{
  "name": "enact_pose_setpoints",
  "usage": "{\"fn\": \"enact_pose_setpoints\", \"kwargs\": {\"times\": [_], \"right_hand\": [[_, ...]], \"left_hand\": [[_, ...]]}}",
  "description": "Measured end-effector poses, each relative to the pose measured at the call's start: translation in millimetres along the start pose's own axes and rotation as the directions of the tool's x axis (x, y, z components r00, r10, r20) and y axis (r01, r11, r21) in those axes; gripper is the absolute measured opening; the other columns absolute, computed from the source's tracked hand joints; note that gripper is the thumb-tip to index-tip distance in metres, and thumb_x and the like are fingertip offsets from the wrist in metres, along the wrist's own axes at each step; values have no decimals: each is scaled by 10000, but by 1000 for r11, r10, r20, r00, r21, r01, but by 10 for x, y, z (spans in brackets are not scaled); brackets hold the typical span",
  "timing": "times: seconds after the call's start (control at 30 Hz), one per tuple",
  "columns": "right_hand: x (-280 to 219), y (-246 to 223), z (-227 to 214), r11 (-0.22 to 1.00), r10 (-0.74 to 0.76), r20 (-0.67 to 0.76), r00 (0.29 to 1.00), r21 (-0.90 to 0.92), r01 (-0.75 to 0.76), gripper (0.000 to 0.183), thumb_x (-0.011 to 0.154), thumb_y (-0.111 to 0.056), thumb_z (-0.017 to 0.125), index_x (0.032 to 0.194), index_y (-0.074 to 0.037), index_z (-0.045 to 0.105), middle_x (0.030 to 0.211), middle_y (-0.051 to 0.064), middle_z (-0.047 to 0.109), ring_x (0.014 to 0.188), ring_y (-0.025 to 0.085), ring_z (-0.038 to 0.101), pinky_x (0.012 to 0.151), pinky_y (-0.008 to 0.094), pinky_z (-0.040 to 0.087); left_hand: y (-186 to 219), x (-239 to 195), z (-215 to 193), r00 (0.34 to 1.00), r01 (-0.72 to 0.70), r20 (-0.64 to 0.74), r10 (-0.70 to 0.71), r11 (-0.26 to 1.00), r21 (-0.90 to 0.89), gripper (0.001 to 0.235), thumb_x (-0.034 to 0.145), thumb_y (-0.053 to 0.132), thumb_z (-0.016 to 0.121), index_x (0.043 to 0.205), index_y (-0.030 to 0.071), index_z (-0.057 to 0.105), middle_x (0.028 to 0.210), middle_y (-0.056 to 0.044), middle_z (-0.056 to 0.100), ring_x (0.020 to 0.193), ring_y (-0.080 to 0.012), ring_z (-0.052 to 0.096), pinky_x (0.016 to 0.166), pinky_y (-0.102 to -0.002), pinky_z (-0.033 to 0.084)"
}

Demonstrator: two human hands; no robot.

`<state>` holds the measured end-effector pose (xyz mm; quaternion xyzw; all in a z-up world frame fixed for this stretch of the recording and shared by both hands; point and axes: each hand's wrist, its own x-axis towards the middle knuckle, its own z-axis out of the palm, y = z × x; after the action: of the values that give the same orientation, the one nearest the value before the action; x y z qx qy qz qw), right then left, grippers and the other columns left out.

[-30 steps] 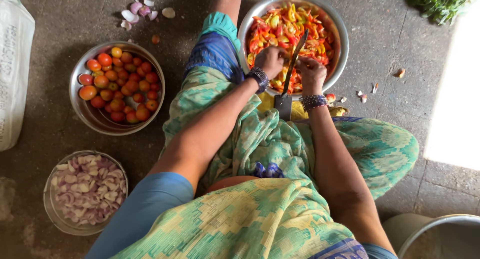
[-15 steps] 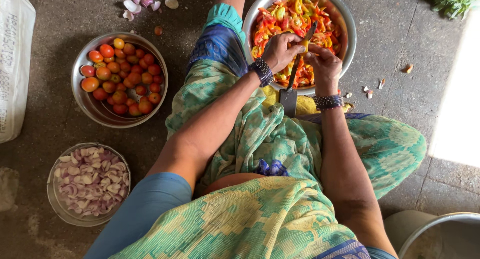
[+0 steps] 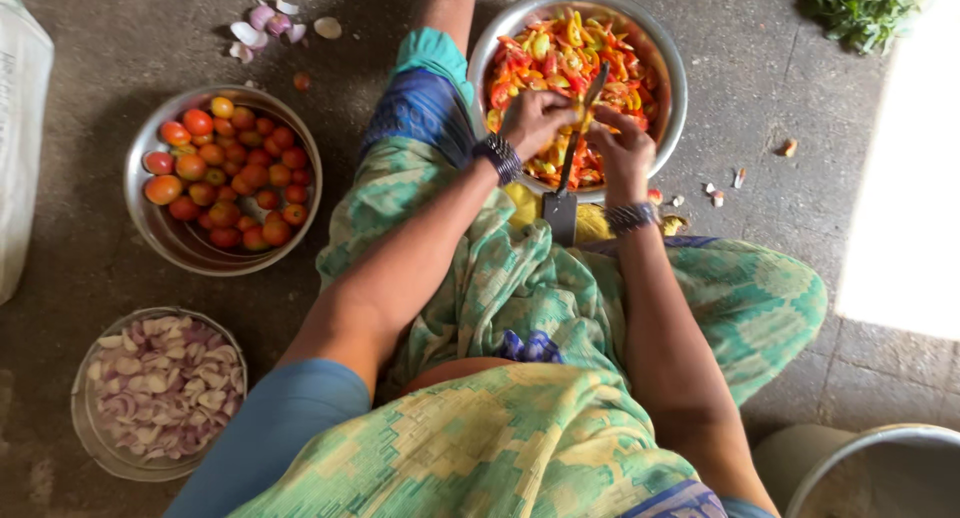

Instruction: The person sits on the floor and uses a knife to chop tomatoes one by one, placing the pieces into a large metal bowl. The person repeatedly picks tomatoes from a nearby bowl, slices them, and adds them to the accumulating pile of chopped vegetables.

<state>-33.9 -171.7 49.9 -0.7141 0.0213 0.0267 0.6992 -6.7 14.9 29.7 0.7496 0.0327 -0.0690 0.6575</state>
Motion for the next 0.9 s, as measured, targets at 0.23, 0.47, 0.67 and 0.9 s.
{"fn": "enact_pose_setpoints", "kwargs": {"times": [0.23,0.47,0.67,0.9], "right_hand": [[-142,-176,24,996,-7,6,1000,90,7,256,961,-27,722,1210,28,711,1076,99,758,911,127,736,834,259,635],[-1,-59,51,993,-47,-32,998,110,50,244,956,-16,715,1190,52,705,1063,111,772,927,149,763,874,266,647],[38,54,8,985,-137,-45,990,97,141,196,957,3,742,1140,59,702,1051,108,759,929,151,744,879,261,628],[167,338,58,984,166,-99,981,73,-160,211,951,-52,746,1137,47,735,1022,127,773,878,179,762,826,299,660]], "left_hand": [[309,-208,22,959,-277,-39,281,958,75,233,851,218,792,982,26,792,906,-80,812,788,-116,757,733,-265,594],[347,-159,-22,960,-277,-23,281,956,96,194,873,203,774,992,55,815,881,-66,817,740,-112,745,678,-268,575],[285,-107,43,953,-297,-68,297,955,7,187,876,197,773,982,46,803,884,-65,815,747,-99,752,675,-262,589],[-201,38,106,972,-152,-138,191,956,253,186,876,143,690,1004,84,813,911,-74,814,749,-143,733,748,-346,595]]}}
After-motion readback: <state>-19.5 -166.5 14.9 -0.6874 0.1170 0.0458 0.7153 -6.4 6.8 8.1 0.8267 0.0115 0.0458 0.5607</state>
